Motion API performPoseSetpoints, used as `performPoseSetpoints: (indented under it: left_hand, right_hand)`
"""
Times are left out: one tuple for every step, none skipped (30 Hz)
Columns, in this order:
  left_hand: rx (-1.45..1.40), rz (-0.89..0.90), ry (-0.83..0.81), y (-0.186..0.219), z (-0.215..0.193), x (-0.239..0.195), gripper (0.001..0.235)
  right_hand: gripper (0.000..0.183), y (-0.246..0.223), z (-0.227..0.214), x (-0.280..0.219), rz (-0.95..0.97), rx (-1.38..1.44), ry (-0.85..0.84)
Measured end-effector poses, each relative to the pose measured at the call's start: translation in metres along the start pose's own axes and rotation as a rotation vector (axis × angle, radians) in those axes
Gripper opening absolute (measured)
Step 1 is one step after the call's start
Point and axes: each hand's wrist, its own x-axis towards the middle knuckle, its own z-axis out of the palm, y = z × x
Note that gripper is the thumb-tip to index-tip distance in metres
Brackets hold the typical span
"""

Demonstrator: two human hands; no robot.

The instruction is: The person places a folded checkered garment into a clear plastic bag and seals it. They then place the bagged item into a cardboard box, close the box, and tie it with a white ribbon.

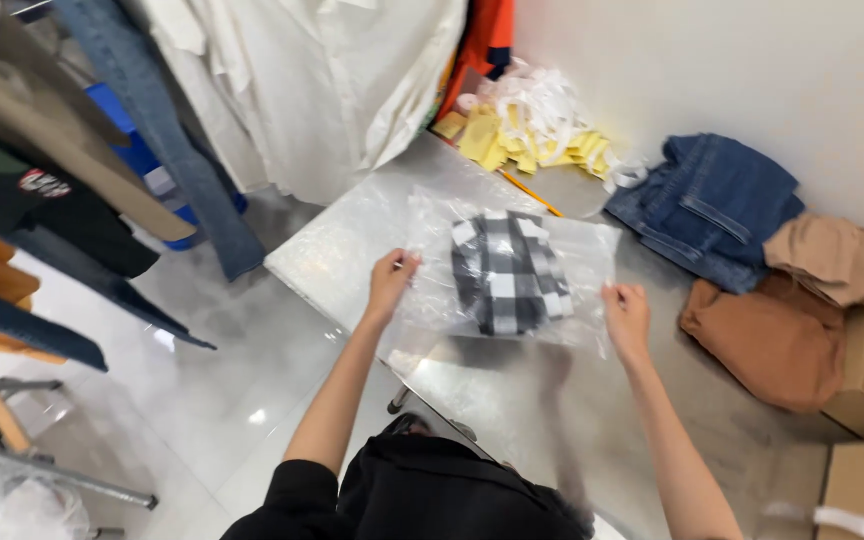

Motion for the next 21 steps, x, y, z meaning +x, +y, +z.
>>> performPoseSetpoints:
  left_hand:
    - [-0.004,0.001,0.022,-0.001,-0.021,0.007,0.017]
    - [0.019,0.003,0.077,-0.001,-0.044,0.014,0.016]
    - [0.043,0.005,0.132,-0.002,-0.068,0.021,0.016]
    - [0.044,0.005,0.152,0.001,-0.086,0.019,0.016]
    - [0.073,-0.003,0.196,0.005,-0.105,0.018,0.016]
    - [0.103,-0.006,0.237,0.010,-0.123,0.020,0.016]
    - [0.104,-0.002,0.254,0.006,-0.137,0.027,0.016]
    - [0.113,0.006,0.261,0.001,-0.150,0.030,0.016]
    - [0.122,0.015,0.268,-0.005,-0.163,0.034,0.015]
    - [0.127,0.020,0.271,-0.013,-0.175,0.042,0.015]
    - [0.139,0.041,0.255,-0.022,-0.185,0.051,0.015]
    - [0.153,0.062,0.230,-0.032,-0.195,0.061,0.015]
    - [0.161,0.068,0.224,-0.030,-0.205,0.061,0.015]
    - [0.184,0.049,0.200,-0.030,-0.212,0.062,0.017]
    - [0.208,0.031,0.177,-0.029,-0.218,0.064,0.020]
    - [0.212,0.035,0.157,-0.028,-0.226,0.072,0.020]
    - [0.283,0.030,0.173,-0.027,-0.233,0.080,0.022]
    - [0.355,0.017,0.183,-0.030,-0.238,0.081,0.024]
    - [0.358,0.013,0.157,-0.014,-0.241,0.076,0.024]
    - [0.348,0.020,0.127,0.003,-0.238,0.075,0.025]
    - [0.338,0.026,0.097,0.022,-0.236,0.075,0.027]
  right_hand:
    - [0.025,-0.002,0.023,0.015,-0.014,0.004,-0.017]
    - [0.025,-0.005,0.048,0.030,-0.044,0.006,-0.057]
    - [0.024,-0.010,0.074,0.043,-0.074,0.008,-0.097]
    - [0.024,-0.021,0.096,0.046,-0.084,0.015,-0.113]
    - [0.024,-0.033,0.118,0.049,-0.108,0.004,-0.148]
    - [0.024,-0.046,0.141,0.053,-0.133,-0.007,-0.178]
    - [0.024,-0.054,0.161,0.056,-0.144,0.002,-0.188]
    - [0.024,-0.060,0.178,0.054,-0.121,-0.022,-0.209]
    - [0.024,-0.065,0.195,0.052,-0.098,-0.046,-0.231]
    - [0.024,-0.059,0.211,0.053,-0.100,-0.038,-0.230]
    - [0.022,-0.054,0.227,0.055,-0.080,-0.047,-0.225]
    - [0.021,-0.045,0.241,0.055,-0.054,-0.056,-0.214]
    - [0.021,-0.053,0.247,0.050,-0.049,-0.048,-0.207]
    - [0.021,-0.059,0.250,0.044,0.032,-0.063,-0.202]
    - [0.022,-0.064,0.252,0.039,0.113,-0.076,-0.197]
    - [0.022,-0.063,0.253,0.041,0.125,-0.075,-0.180]
    - [0.025,-0.061,0.253,0.043,0.142,-0.029,-0.141]
    - [0.030,-0.055,0.248,0.037,0.167,0.011,-0.104]
    - [0.030,-0.085,0.234,0.020,0.187,0.005,-0.088]
    - [0.029,-0.115,0.217,0.007,0.208,0.051,-0.074]
    - [0.028,-0.146,0.200,-0.004,0.227,0.096,-0.058]
